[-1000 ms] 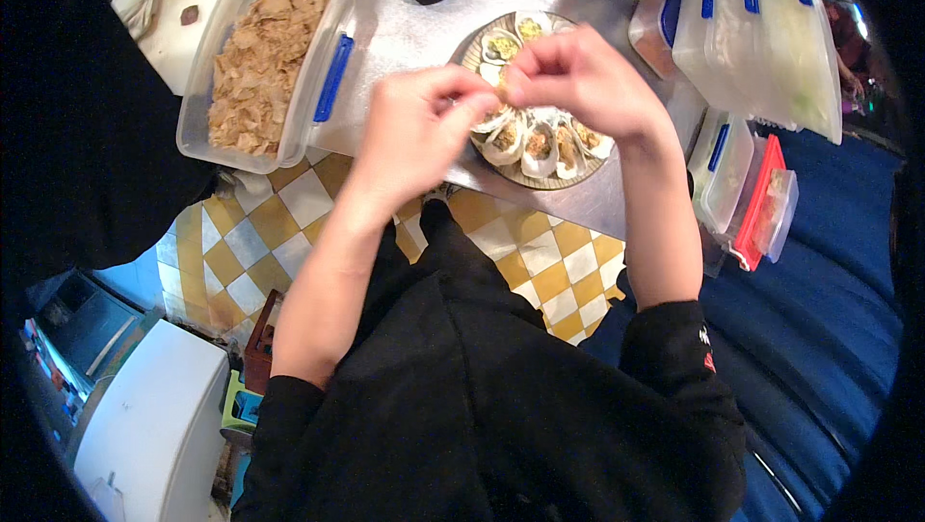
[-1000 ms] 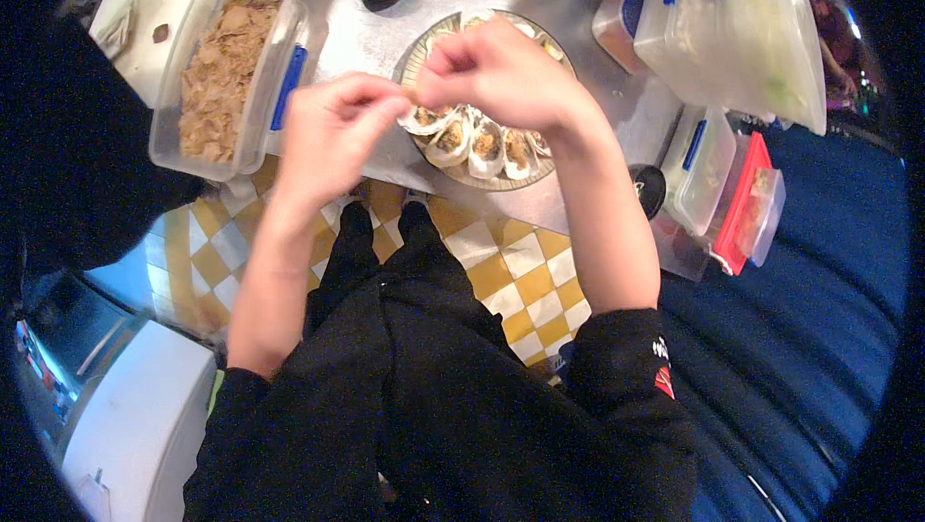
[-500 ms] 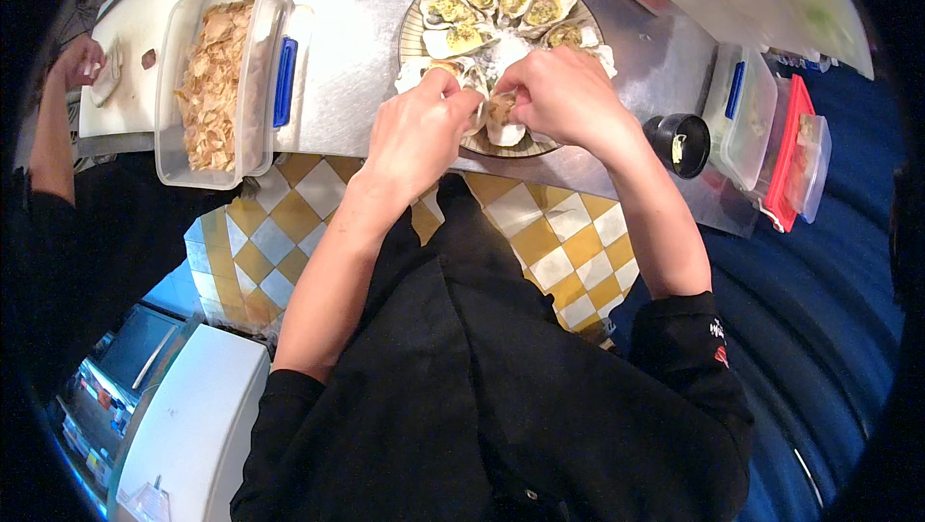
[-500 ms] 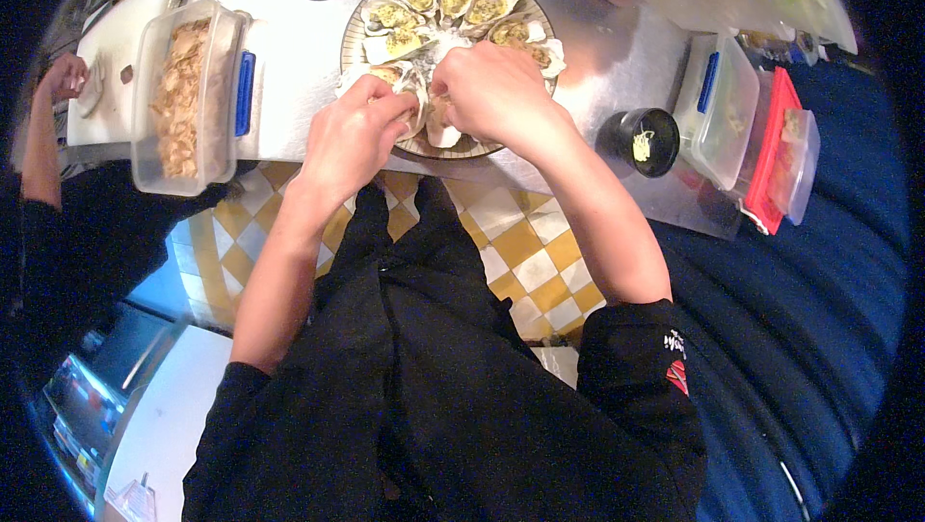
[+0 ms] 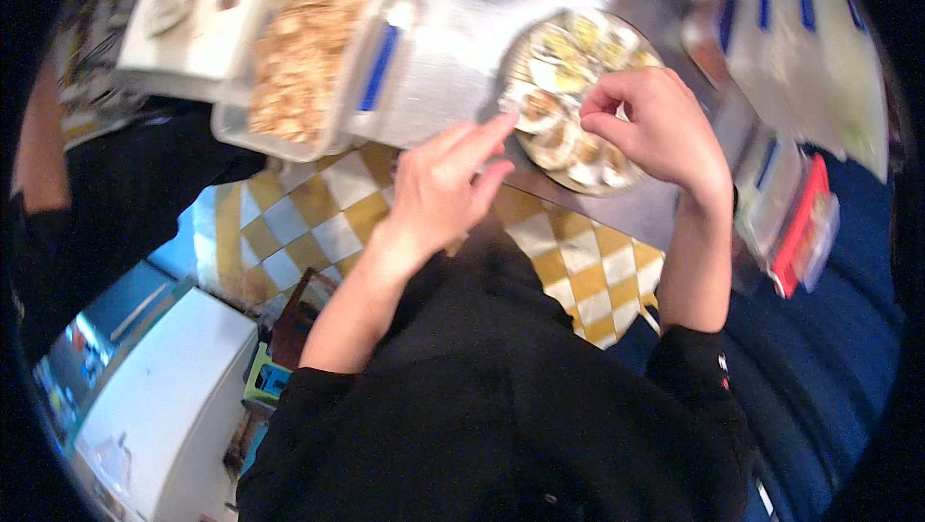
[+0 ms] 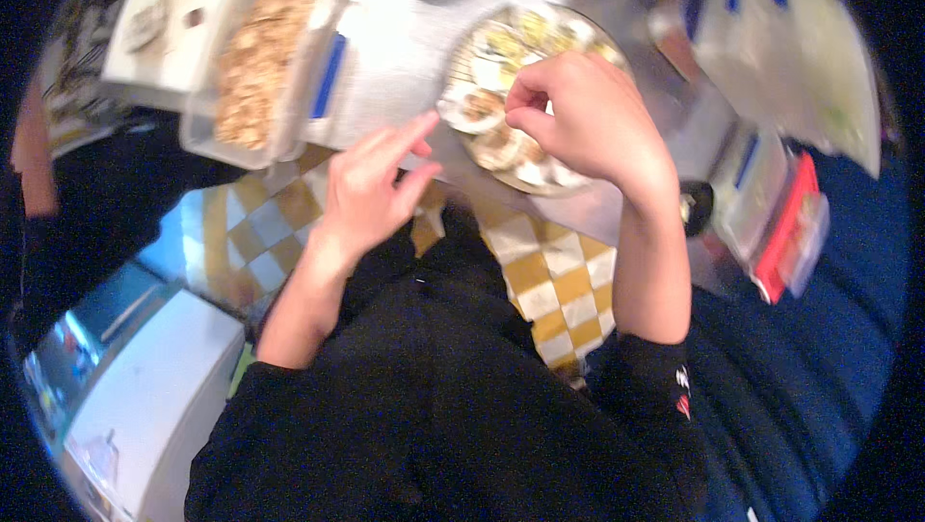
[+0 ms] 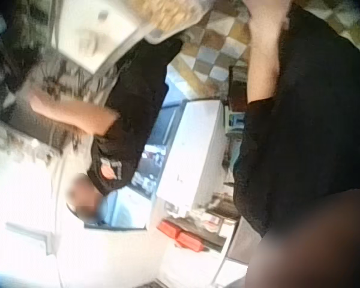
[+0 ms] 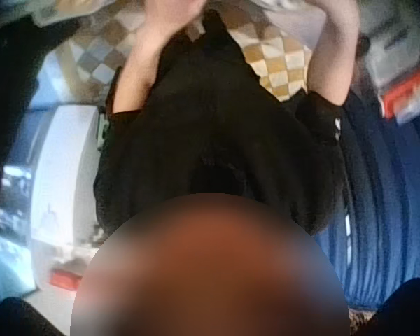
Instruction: The person assembles and finishes seafood dishes at a kitchen counter. They use a culinary torch to sear scallops, sprinkle salt and toppings on oysters, and handle various containers of ingredients. A coworker slices meat nearby while the person plates and garnishes the seafood.
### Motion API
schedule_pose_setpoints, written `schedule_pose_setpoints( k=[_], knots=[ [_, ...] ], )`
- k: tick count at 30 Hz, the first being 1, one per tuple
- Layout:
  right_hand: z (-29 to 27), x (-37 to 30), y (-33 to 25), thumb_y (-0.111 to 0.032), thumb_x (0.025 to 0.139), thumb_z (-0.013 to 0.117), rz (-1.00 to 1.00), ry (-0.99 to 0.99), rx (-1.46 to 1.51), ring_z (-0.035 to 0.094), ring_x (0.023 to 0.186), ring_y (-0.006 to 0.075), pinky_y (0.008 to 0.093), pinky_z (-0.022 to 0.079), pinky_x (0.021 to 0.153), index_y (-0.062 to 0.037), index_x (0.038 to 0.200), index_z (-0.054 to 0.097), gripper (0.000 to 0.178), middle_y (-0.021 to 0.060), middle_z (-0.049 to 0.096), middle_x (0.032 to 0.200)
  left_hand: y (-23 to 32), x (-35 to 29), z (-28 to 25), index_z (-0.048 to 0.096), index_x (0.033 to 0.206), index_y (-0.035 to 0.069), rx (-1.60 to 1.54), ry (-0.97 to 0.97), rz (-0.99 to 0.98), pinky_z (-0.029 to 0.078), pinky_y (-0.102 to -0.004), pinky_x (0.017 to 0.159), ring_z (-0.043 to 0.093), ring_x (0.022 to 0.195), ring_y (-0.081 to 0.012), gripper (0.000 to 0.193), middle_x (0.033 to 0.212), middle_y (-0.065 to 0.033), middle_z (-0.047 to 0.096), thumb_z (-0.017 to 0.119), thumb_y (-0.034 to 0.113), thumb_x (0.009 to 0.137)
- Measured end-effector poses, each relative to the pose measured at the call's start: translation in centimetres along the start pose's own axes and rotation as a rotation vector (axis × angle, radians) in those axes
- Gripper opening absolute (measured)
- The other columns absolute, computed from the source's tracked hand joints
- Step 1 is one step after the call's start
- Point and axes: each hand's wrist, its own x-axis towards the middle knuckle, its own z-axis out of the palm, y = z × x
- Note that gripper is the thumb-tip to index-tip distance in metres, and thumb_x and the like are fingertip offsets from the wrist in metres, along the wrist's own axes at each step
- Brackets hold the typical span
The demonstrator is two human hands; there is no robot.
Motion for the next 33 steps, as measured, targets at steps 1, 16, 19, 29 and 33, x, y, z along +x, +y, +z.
schedule_pose_setpoints(
  k=[1, 16, 19, 29, 33],
  knots=[
    [0.0, 1.7, -2.2, -0.018, 0.077, 0.071, -0.053, 0.022, 0.028, 0.068, 0.071, 0.0296, 0.0383, 0.052, 0.068, -0.0053, 0.079, 0.071, 0.013, 0.0116, 0.069, 0.074, 0.0, -0.8, -1.7, 0.065, 0.123, 0.009, 0.007, 0.032, -0.066, 0.055, -0.036, 0.064, 0.068, 0.076, -0.0263, 0.051, 0.087, -0.0095, 0.068, 0.078, 0.003, 0.074],
    [9.1, 26.1, -11.1, -0.021, 0.079, 0.074, -0.407, -0.088, -0.078, 0.065, 0.07, 0.0176, 0.0336, 0.051, 0.066, -0.0048, 0.088, 0.074, 0.018, 0.0091, 0.07, 0.074, -4.3, -9.5, -13.0, 0.072, 0.111, 0.004, -0.027, 0.485, -0.334, 0.028, -0.0204, 0.045, 0.035, 0.05, -0.0029, 0.039, 0.08, -0.0014, 0.066, 0.078, -0.001, 0.073],
    [8.1, 26.2, -11.0, -0.018, 0.083, 0.074, -0.268, -0.19, 0.169, 0.059, 0.07, 0.0098, 0.0278, 0.048, 0.066, -0.003, 0.088, 0.072, 0.016, 0.0005, 0.067, 0.074, -4.9, -7.9, -14.2, 0.072, 0.11, 0.003, -0.033, 0.535, -0.307, 0.028, -0.0202, 0.045, 0.035, 0.05, -0.0015, 0.036, 0.083, -0.0014, 0.067, 0.077, -0.002, 0.075],
    [-0.1, 13.9, -5.8, -0.018, 0.085, 0.074, -0.098, -0.179, 0.439, 0.051, 0.066, 0.0014, 0.0194, 0.039, 0.059, -0.0053, 0.086, 0.071, 0.013, -0.0052, 0.065, 0.074, -4.1, -3.6, -14.9, 0.071, 0.111, 0.004, -0.049, 0.556, -0.287, 0.028, -0.0162, 0.049, 0.036, 0.055, 0.0001, 0.034, 0.088, 0.0003, 0.066, 0.073, -0.007, 0.079],
    [2.0, 4.4, 3.8, -0.01, 0.085, 0.074, 0.223, -0.158, 0.505, 0.06, 0.071, 0.0043, 0.0211, 0.048, 0.065, -0.0007, 0.087, 0.072, 0.01, -0.001, 0.069, 0.077, -4.3, -4.2, -11.7, 0.07, 0.113, 0.002, -0.178, 0.409, -0.293, 0.028, -0.0157, 0.051, 0.036, 0.057, 0.0008, 0.034, 0.091, 0.0004, 0.065, 0.072, -0.008, 0.08]
  ],
)
